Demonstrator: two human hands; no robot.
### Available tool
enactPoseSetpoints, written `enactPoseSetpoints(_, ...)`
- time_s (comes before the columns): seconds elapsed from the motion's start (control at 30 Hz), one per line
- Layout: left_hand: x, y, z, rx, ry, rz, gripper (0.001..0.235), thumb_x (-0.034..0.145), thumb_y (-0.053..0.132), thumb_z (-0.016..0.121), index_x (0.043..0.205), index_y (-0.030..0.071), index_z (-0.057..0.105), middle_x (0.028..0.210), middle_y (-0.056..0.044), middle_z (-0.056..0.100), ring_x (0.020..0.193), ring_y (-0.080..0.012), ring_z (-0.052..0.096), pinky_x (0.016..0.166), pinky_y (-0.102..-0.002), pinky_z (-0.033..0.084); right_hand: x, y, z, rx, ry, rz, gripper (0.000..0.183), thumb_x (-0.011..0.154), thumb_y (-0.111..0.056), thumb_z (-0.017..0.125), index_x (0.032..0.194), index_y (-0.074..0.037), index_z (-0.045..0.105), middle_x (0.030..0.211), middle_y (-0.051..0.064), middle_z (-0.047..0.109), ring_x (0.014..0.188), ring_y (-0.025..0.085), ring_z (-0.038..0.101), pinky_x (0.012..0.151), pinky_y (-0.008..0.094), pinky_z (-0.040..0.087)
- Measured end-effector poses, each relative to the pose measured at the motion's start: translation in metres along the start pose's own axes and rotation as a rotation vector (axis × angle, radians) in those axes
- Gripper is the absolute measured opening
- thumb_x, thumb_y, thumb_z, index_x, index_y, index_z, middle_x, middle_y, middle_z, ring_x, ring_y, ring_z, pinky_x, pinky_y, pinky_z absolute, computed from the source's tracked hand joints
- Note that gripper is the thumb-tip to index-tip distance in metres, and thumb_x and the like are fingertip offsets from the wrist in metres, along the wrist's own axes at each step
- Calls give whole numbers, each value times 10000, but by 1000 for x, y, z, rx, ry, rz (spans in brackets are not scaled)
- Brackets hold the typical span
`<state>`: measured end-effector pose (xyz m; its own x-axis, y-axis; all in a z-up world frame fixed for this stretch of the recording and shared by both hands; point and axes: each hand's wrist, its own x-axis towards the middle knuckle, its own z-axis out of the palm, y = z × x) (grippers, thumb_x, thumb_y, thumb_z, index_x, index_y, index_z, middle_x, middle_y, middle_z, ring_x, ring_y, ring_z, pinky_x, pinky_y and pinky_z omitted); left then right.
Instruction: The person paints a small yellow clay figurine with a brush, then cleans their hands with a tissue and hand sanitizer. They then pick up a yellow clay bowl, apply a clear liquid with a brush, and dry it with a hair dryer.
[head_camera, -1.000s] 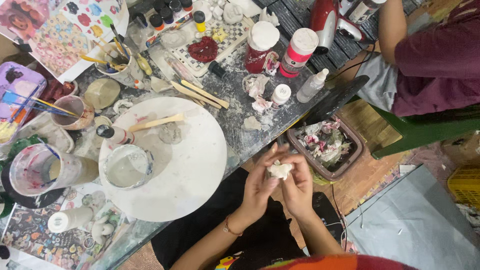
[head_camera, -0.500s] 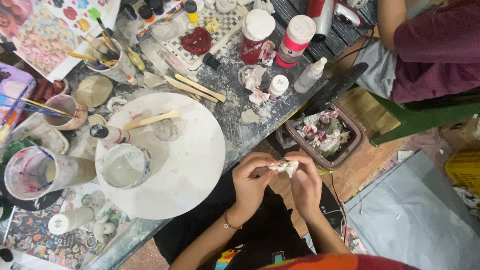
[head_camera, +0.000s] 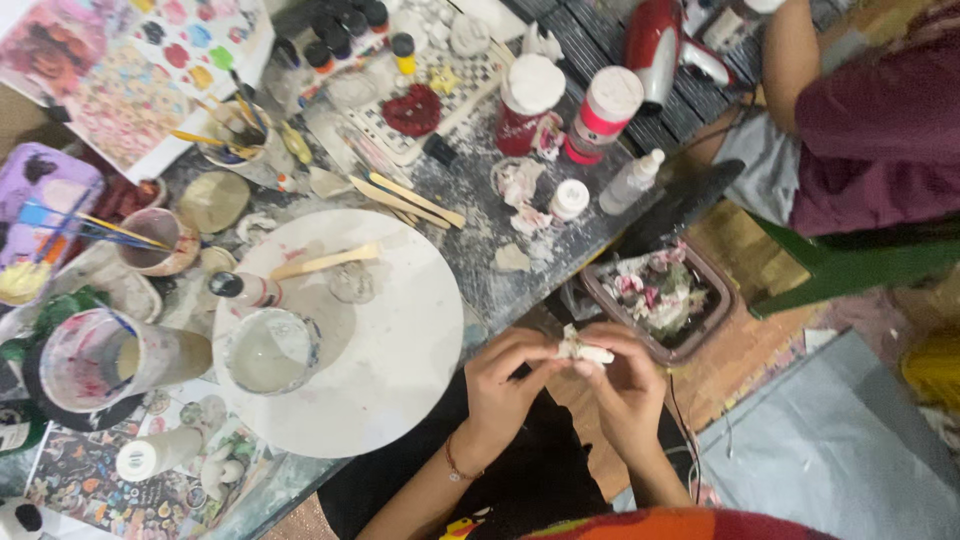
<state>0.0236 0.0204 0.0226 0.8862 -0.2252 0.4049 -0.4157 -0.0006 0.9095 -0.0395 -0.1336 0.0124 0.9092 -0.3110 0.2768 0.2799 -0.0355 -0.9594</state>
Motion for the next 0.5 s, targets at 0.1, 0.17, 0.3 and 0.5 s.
enactPoseSetpoints(0.1, 5, 5, -6, 16, 32, 11, 202, 790, 2, 859, 929, 15, 713, 934, -99, 745, 884, -211, 741, 741, -299, 603, 7, -2, 13, 46, -30, 57, 272, 929, 72, 668, 1197, 39, 650, 1235, 125, 658, 1139, 187, 647, 961, 310, 548)
enactPoseSetpoints(0.17, 14, 9, -10, 33, 51, -23, 199, 803, -2, 850, 953, 16, 722, 959, -102, 759, 889, -219, 758, 750, -314, 622, 19, 0, 19, 42, -33, 93, 250, 942, 74, 659, 1190, 48, 680, 1223, 134, 693, 1116, 187, 673, 951, 311, 562)
enactPoseSetpoints(0.3, 33, 29, -29, 159, 32, -43, 283, 871, -68, 727, 1148, -8, 744, 1097, -153, 768, 935, -262, 762, 773, -347, 630, 56, 3, 31, 13, -8, 193, 231, 976, 58, 641, 1198, 59, 707, 1190, 143, 740, 1066, 169, 694, 945, 302, 561)
enactPoseSetpoints(0.5, 66, 39, -63, 305, 172, -48, 193, 914, 96, 795, 1066, 52, 683, 986, -119, 786, 887, -238, 788, 751, -317, 623, 105, -3, 70, 93, -97, 45, 232, 981, 72, 634, 1210, 37, 651, 1273, 130, 683, 1127, 164, 672, 970, 304, 560)
